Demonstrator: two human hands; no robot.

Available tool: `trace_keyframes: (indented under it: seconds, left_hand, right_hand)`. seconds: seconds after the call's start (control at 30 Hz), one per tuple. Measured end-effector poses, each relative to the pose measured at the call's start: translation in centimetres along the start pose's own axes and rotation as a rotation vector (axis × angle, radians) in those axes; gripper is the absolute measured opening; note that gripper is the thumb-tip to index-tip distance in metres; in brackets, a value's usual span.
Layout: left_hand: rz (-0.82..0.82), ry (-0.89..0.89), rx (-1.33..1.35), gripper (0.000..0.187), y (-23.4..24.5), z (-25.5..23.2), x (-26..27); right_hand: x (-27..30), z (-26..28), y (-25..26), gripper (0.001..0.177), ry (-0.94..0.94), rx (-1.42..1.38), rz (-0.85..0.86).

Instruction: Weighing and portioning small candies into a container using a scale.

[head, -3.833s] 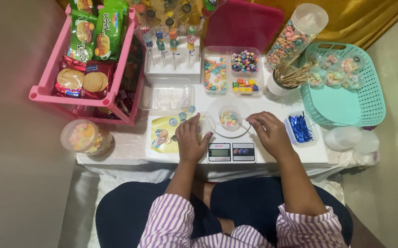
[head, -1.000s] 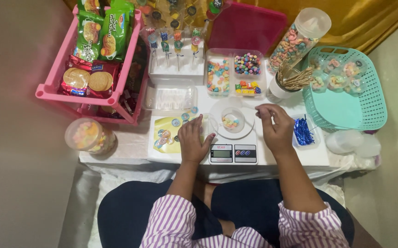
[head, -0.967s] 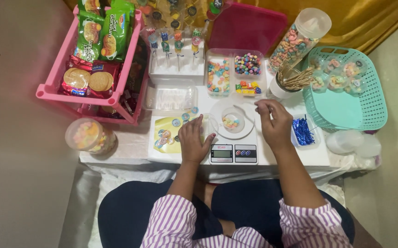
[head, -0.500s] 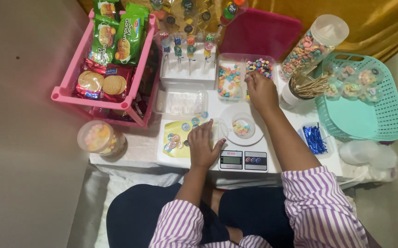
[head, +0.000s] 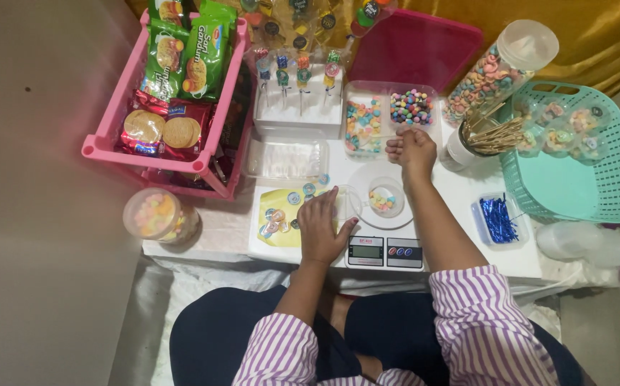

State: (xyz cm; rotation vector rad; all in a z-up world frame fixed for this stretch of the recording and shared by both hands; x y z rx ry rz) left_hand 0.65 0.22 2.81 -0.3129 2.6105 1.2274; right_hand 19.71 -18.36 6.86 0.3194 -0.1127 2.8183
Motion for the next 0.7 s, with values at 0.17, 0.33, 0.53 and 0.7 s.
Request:
trace_keyframes:
  seconds: [0.17, 0.33, 0.53, 0.7]
  left_hand:
    - [-0.009, -0.004, -0.004, 0.078, -0.3, 0.2, 0.3]
    - [-0.003, 0.001, 0.014, 0.077, 0.2, -0.2, 0.0]
    - [-0.026, -0.010, 0.015, 0.078, -0.2, 0.0, 0.1]
    - [-0.024, 0.004, 0.020, 0.077, -0.3, 0.1, 0.1]
  right_hand:
    - [-2.4, -3.0, 0.0, 0.015, -0.058, -0.089, 0.012]
    - [-2.0, -2.3, 0.8, 0.019, -0.061, -0.105, 0.005]
    - [-2.1, -2.8, 2.6, 0.021, -0.092, -0.190, -0.001]
    - [-0.4, -2.3, 3.7, 0.027, -0.147, -0.285, 0.022]
Point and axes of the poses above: each hand's wrist, its own x-axis away from the middle knuckle, its own y-axis out of the back of the hand, z = x × y, the point moved 1 cm from there along -x, towards the middle knuckle, and after that the axes turned 1 degree about z, right-handed, at the moved point
